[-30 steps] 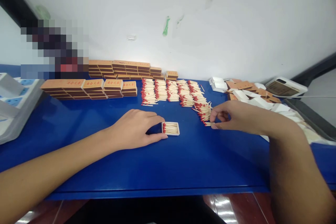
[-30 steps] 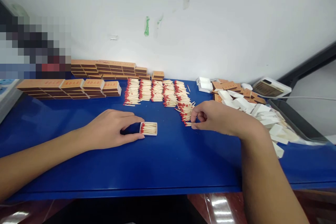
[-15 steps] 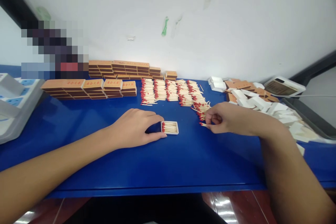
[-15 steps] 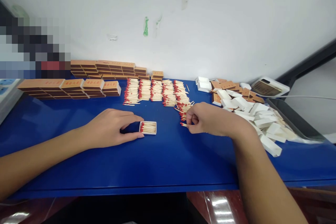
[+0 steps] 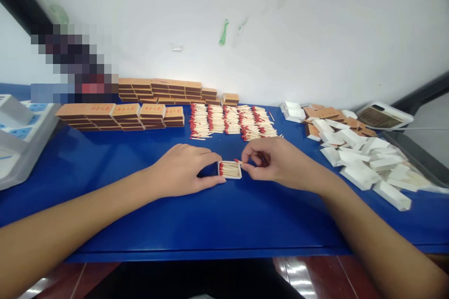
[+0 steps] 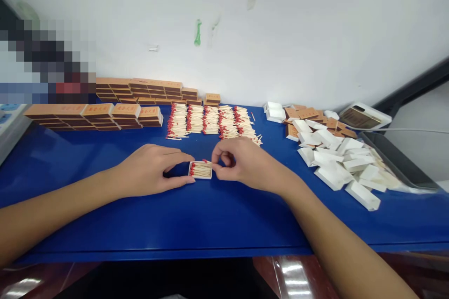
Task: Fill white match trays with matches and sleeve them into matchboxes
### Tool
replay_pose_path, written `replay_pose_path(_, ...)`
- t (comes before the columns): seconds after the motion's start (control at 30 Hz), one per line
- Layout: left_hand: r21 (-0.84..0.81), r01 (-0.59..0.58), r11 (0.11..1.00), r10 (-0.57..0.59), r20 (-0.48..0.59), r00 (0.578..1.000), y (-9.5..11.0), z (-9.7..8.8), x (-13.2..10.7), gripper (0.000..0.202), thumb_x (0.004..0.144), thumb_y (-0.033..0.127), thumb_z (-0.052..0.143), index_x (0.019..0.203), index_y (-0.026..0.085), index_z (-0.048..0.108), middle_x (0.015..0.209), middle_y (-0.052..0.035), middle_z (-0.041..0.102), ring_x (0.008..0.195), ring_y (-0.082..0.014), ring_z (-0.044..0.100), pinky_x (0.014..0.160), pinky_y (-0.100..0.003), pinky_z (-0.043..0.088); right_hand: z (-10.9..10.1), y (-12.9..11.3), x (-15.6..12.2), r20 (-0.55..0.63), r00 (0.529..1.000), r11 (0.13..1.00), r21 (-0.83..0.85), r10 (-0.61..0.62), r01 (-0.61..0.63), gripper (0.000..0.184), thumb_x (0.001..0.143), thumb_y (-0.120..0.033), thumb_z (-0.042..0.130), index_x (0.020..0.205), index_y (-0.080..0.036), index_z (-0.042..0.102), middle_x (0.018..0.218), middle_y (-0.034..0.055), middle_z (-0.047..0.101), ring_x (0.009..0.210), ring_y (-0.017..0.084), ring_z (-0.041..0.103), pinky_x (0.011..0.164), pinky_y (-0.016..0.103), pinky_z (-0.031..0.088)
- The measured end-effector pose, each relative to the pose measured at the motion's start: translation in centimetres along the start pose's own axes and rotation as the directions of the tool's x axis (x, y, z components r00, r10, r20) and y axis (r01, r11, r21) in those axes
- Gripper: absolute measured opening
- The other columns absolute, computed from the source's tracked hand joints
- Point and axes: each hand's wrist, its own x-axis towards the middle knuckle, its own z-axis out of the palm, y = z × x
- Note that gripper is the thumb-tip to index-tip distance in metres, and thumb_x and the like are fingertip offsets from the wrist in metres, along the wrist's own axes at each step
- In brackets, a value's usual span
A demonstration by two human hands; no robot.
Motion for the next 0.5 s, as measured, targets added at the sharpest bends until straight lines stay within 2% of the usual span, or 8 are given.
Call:
replay_pose_path(0.17, -0.002, -0.007, 1.0, 0.007, -0.01, 1.0, 0.0, 0.0, 0.0, 0.04, 0.102, 0.057, 0.06, 0.119, 0.024, 0.074, 0.086, 0.0007, 0.072, 0.073, -0.0162, 0.067, 0.063, -0.029, 0.036, 1.6, -0.7, 0.8, 0.026, 0.999, 0.999, 0.004, -0.048, 0.048, 0.004, 0.088, -0.022, 0.069, 0.087, -0.02, 0.073, 0.067, -0.005, 0.055, 0.059, 0.01, 0.049, 0.056, 0.025, 0.035)
replay_pose_path(0.5, -0.002, 0.002, 1.0, -0.002, 0.005, 1.0, 0.1, -0.1, 0.1, 0.039, 0.102, 0.057, 0.06, 0.118, 0.025, 0.074, 0.086, 0.0006, 0.072, 0.073, -0.0168, 0.067, 0.063, -0.029, 0.037, 1.7, -1.0, 0.9, -0.015, 0.998, 0.998, -0.007, -0.064, 0.064, 0.004, 0.089, -0.022, 0.068, 0.088, -0.02, 0.072, 0.068, -0.0041, 0.055, 0.061, 0.011, 0.051, 0.059, 0.024, 0.037)
